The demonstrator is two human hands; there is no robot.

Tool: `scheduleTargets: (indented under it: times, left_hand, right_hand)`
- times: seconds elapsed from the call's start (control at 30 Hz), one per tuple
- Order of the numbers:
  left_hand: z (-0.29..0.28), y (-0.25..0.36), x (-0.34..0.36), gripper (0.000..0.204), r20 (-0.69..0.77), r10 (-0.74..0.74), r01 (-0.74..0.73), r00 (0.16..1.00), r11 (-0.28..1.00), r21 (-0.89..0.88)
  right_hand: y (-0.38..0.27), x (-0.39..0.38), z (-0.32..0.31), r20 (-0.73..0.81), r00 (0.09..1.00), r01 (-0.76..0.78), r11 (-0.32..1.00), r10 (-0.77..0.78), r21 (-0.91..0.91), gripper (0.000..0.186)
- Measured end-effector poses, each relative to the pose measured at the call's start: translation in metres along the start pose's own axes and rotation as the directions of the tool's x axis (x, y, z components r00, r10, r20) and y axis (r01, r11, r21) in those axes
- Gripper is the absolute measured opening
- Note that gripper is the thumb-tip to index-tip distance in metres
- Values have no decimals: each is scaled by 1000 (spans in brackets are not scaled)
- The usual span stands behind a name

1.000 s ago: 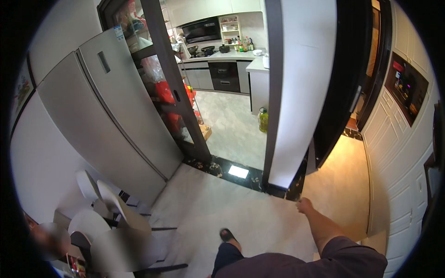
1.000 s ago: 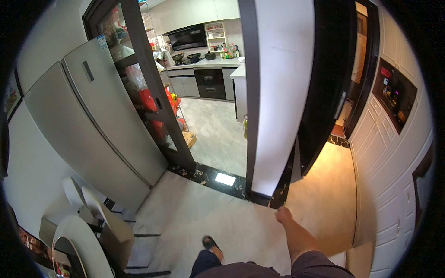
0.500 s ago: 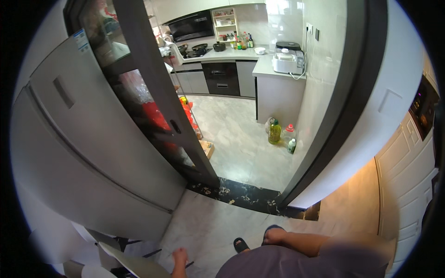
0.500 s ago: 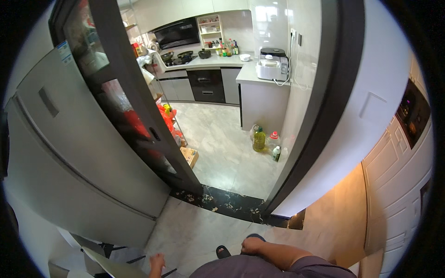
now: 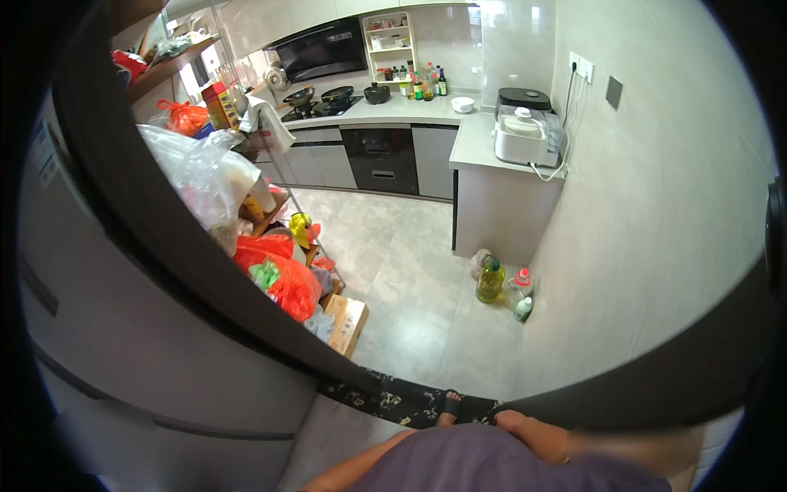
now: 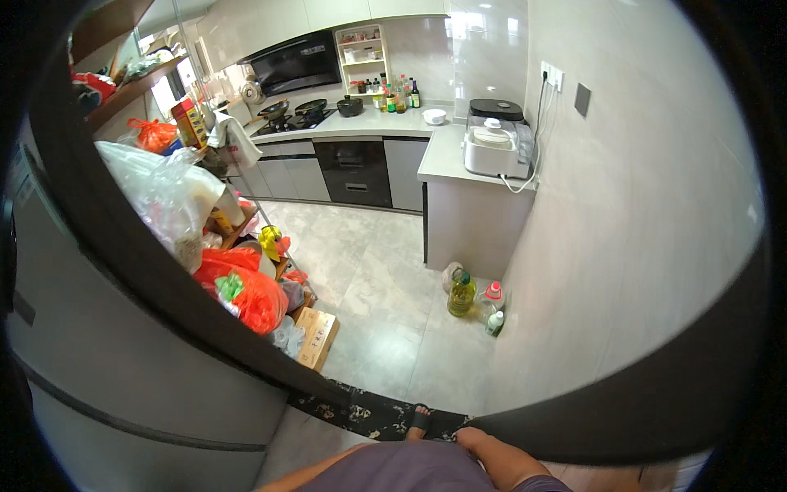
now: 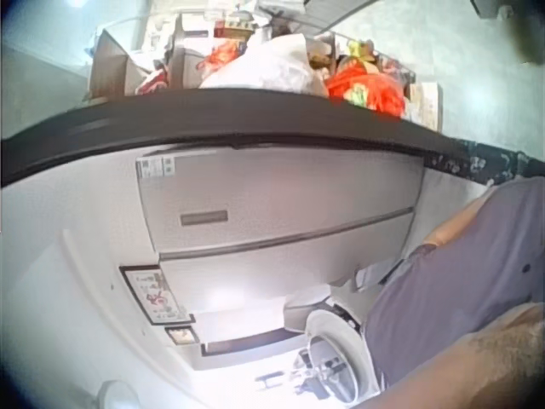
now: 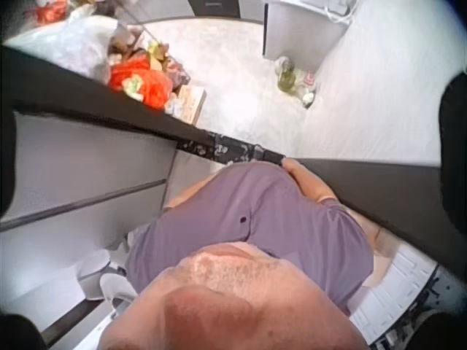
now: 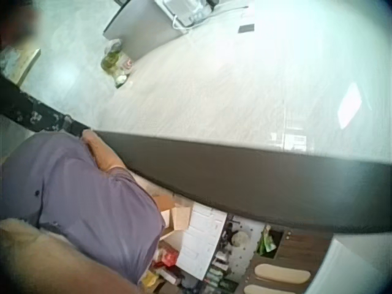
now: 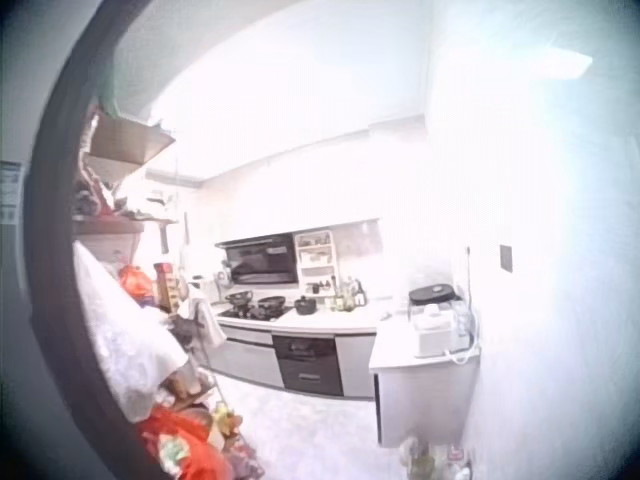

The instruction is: The person sits on the floor and attaches white glass shades to the arms of a brass chandelier. They then stand up, carry the chandelier through the house, and place it on the floor in a stairwell.

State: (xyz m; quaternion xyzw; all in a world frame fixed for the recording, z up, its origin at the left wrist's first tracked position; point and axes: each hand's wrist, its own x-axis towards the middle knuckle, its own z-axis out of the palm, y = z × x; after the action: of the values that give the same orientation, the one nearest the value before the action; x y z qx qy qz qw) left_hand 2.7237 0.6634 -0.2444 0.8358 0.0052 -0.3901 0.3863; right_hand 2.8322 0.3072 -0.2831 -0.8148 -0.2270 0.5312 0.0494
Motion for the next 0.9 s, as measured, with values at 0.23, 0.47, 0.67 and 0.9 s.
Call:
scheduleTargets:
  times: [0.23, 0.47, 0.67, 0.9]
  left_hand:
    - [-191, 25, 104, 48, -409, -223, 209, 885, 975, -79]
    - [-253, -93, 201, 95, 266, -442, 491, 857, 542, -682]
    - [-430, -54, 295, 44, -177, -519, 453, 836, 836, -310]
    - [-647, -23, 364, 58, -381, -442, 390, 812, 897, -210]
  right_hand:
    - [-5, 44, -239, -247, 966, -75, 997, 73, 3, 39]
    - [-39, 161, -391, -415, 901, 188, 975, -124, 117, 45]
    - [-2, 241, -471, -87, 995, 92, 872, -58, 480, 38]
    - [-82, 279, -725, -808, 581, 292, 951, -95, 98, 32]
